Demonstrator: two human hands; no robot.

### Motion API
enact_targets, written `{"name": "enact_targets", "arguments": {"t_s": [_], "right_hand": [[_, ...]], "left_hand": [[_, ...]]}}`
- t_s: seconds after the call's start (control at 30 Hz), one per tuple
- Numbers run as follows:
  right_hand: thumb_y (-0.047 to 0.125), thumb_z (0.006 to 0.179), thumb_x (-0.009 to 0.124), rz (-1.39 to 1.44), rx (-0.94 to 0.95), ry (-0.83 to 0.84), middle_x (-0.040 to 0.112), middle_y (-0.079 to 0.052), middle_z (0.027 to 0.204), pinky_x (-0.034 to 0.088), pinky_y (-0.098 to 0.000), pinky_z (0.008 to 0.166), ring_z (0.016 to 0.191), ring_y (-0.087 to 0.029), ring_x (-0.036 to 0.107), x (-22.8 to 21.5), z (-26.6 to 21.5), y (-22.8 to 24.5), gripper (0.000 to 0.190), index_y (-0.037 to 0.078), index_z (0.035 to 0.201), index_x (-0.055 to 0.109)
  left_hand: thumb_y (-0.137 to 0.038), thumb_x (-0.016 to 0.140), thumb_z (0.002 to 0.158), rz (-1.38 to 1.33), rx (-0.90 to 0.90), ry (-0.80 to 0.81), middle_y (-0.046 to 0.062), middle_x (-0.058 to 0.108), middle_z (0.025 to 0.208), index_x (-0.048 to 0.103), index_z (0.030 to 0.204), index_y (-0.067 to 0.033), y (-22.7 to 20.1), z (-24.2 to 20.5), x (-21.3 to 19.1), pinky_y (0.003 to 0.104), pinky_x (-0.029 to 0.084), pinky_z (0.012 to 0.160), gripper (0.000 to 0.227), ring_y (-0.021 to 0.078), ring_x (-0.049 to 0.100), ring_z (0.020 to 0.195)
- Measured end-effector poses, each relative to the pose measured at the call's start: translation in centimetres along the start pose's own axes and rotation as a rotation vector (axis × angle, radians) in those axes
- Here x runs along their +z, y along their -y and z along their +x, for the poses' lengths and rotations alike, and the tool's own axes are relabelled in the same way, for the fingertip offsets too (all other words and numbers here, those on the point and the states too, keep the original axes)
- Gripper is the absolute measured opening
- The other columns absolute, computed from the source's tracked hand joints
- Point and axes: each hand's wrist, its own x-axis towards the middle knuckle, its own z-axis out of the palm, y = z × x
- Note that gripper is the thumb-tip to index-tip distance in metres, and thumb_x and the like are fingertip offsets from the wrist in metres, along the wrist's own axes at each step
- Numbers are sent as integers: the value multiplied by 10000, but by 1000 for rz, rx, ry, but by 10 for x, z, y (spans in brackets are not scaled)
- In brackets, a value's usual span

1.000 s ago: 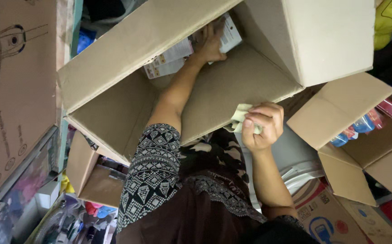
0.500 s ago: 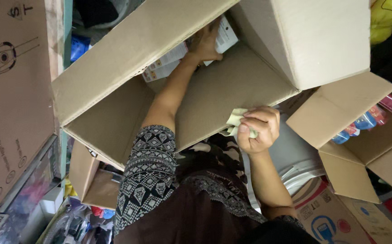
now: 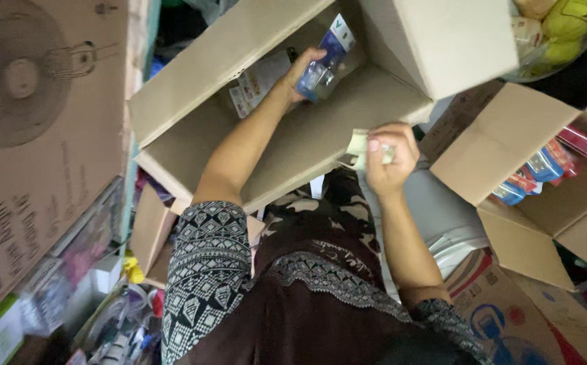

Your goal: The person wipes a packaged door lock and a set of epoxy adhesive tubes with a white cloth while surrounded by cardboard boxes in a storage area.

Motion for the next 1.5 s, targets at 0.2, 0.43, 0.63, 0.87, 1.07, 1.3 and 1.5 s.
{"name": "enact_targets", "arguments": {"t_s": [0.2,0.43,0.63,0.87,1.07,1.3,1.5], "right_hand": [[153,1103,538,587,246,-73,648,-70,975,508,-322,873,900,-169,597,-31,-20,5,187,29,973,588],[115,1041,638,227,253,190,639,-51,997,483,-265,851,939,-121,588,-60,-5,73,233,-18,1231,611],[112,1047,647,142,191,162,626,-62,1122,510,-268,890,1021,-121,581,-45,-12,120,325,-17,1326,545],[126,1072,613,265,135,-172,631,-61,1082,497,-251,883,971,-98,590,-54,-41,146,451,-11,1469,447],[95,1069,600,313,-30,-225,643,-71,1158,503,-272,924,1018,-111,595,-98,-24,156,434,-20,1479,512],[25,1024,642,-313,-242,-218,718,-126,1234,526,-339,960,1042,-206,659,-168,-11,175,364,8,1387,649],[65,963,682,-138,-197,-11,669,-136,1212,499,-319,952,1031,-239,617,-189,-4,204,439,0,1391,607]], "left_hand": [[-516,716,790,-150,107,398,268,616,1348,455,1483,28,-36,-126,155,455,589,925,919,356,686,1110],[-557,739,742,-330,302,702,278,570,1359,435,1513,61,-36,-221,287,461,546,979,1034,363,606,1153],[-567,717,752,-477,289,945,308,526,1439,384,1522,90,-13,-227,339,574,498,1055,1066,412,584,1278],[-658,667,767,-410,474,849,343,435,1532,342,1554,104,19,-223,376,537,318,1294,1142,446,545,1361],[-604,565,916,-216,529,767,260,479,1552,379,1568,35,19,-215,403,560,370,1247,932,415,540,1407],[-649,398,1069,-189,383,765,204,592,1454,463,1503,12,38,-184,409,538,462,1168,793,362,595,1341],[-643,422,1070,-131,430,681,166,609,1444,488,1500,-30,41,-181,417,513,488,1139,751,316,616,1317]]}}
